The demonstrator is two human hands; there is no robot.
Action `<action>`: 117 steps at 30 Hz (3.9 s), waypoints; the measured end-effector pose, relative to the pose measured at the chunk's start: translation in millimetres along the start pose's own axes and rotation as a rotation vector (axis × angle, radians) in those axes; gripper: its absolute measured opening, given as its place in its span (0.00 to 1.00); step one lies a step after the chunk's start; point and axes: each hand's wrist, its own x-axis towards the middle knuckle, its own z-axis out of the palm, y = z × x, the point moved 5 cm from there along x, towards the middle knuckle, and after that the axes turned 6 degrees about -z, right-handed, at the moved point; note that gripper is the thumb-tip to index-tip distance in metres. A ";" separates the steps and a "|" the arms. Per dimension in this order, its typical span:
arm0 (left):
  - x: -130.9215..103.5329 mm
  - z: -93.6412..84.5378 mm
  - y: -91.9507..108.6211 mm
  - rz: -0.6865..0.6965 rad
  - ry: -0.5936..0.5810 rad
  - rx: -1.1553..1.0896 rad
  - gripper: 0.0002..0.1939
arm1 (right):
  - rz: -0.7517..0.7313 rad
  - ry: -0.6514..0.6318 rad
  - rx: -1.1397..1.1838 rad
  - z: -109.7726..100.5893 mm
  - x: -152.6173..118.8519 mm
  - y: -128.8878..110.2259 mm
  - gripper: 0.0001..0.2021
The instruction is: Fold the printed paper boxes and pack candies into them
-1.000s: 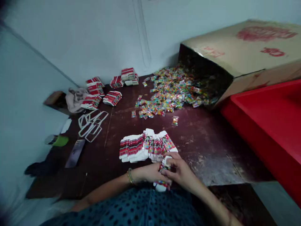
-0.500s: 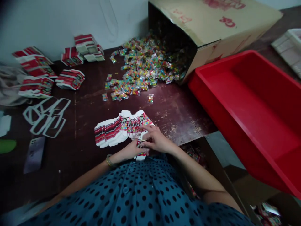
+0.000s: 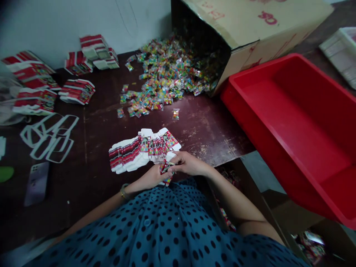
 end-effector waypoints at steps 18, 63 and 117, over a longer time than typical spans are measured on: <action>-26.2 -14.2 -16.0 0.077 0.307 0.061 0.12 | 0.424 0.380 0.951 42.2 -21.9 59.1 0.16; -54.4 -63.0 -7.5 -0.096 -0.053 0.545 0.19 | -0.006 0.359 -0.947 -126.1 82.7 65.5 0.21; 8.8 -28.6 8.3 0.014 0.061 -0.427 0.18 | -0.094 0.488 -0.048 -18.5 6.7 -13.2 0.11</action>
